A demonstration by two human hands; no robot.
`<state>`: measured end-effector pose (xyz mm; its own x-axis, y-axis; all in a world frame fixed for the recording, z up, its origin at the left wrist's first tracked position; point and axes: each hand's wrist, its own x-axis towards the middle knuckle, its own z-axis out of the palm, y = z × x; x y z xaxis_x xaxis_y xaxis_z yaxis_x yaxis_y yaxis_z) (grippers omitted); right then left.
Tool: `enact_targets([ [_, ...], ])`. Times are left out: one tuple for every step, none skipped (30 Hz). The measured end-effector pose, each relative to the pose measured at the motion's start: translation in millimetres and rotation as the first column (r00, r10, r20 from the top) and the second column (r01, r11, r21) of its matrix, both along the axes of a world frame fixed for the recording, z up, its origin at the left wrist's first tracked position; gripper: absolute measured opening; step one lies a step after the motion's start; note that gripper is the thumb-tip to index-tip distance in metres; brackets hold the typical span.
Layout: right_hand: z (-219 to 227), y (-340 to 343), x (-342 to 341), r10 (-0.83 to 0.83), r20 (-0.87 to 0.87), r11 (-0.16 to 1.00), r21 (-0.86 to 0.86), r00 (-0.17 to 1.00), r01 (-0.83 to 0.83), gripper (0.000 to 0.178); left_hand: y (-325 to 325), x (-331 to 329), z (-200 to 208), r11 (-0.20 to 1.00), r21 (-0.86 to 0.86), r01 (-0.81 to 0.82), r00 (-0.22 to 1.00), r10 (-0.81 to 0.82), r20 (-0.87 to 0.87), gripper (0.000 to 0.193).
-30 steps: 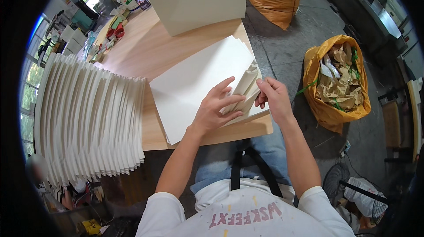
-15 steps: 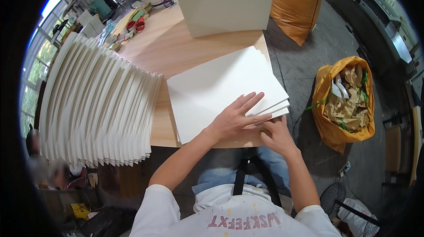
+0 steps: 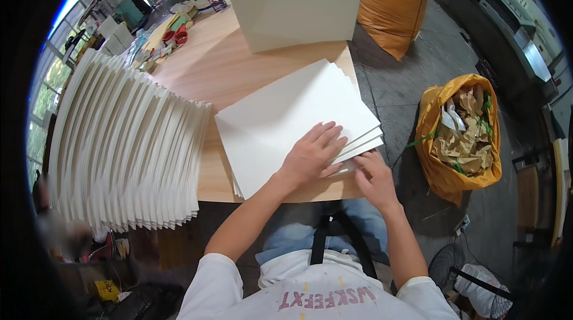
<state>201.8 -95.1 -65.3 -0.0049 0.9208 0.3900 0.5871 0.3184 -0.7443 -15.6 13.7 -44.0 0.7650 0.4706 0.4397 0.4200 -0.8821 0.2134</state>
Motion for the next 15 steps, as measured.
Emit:
enact_targets([
  [-4,-3,5,-0.116,-0.024,0.993,0.021,0.993,0.116,0.02,0,0,1,1.0,-0.012,-0.005,1.0,0.005,-0.007,0.059],
  [-6,-6,10,-0.227,-0.048,0.973,0.041,0.973,0.229,0.017,-1,0,3,1.0,-0.024,-0.012,1.0,0.012,-0.013,0.058],
  [-7,-9,16,-0.333,-0.073,0.939,0.059,0.94,0.338,0.016,-1,-1,4,0.999,-0.036,-0.02,1.0,0.019,-0.02,0.057],
  [-7,-11,22,-0.413,-0.092,0.911,-0.031,0.906,0.412,0.028,-3,-1,6,0.998,-0.06,-0.016,1.0,0.016,0.004,0.062],
  [-3,-10,30,-0.372,-0.006,0.918,-0.152,0.928,0.367,0.031,-3,0,6,0.996,-0.086,-0.028,0.999,0.03,0.015,0.063],
  [0,-7,39,-0.319,0.067,0.905,-0.275,0.945,0.325,0.033,-4,0,5,0.993,-0.112,-0.041,0.999,0.044,0.02,0.065],
  [2,-4,47,-0.253,0.131,0.872,-0.397,0.959,0.285,0.035,-4,0,4,0.989,-0.139,-0.055,0.998,0.059,0.025,0.066],
  [6,4,49,-0.144,0.179,0.907,-0.37,0.973,0.202,0.039,-3,0,4,0.987,-0.151,-0.056,0.998,0.062,0.03,0.074],
  [12,8,50,-0.147,0.175,0.912,-0.357,0.974,0.202,0.039,-2,0,5,0.984,-0.175,-0.035,0.996,0.048,0.072,0.072],
  [18,10,50,-0.148,0.171,0.918,-0.343,0.974,0.2,0.039,-2,0,6,0.98,-0.199,-0.013,0.993,0.037,0.113,0.071],
  [32,13,44,-0.144,0.163,0.924,-0.332,0.976,0.191,0.039,-2,-3,7,0.975,-0.224,0.002,0.988,0.033,0.151,0.069],
  [42,17,37,-0.205,-0.033,0.899,-0.402,0.978,0.175,0.039,-1,-3,6,0.974,-0.226,0.017,0.987,0.02,0.161,0.066],
  [41,19,26,-0.211,-0.014,0.922,-0.335,0.977,0.194,0.04,0,-4,5,0.973,-0.227,0.032,0.985,0.008,0.171,0.063],
  [39,22,16,-0.219,0.004,0.941,-0.263,0.976,0.212,0.041,1,-5,5,0.973,-0.227,0.048,0.984,-0.007,0.181,0.061],
  [36,25,9,-0.23,0.021,0.955,-0.189,0.973,0.229,0.042,1,-4,6,0.971,-0.235,0.046,0.985,-0.005,0.172,0.057],
])
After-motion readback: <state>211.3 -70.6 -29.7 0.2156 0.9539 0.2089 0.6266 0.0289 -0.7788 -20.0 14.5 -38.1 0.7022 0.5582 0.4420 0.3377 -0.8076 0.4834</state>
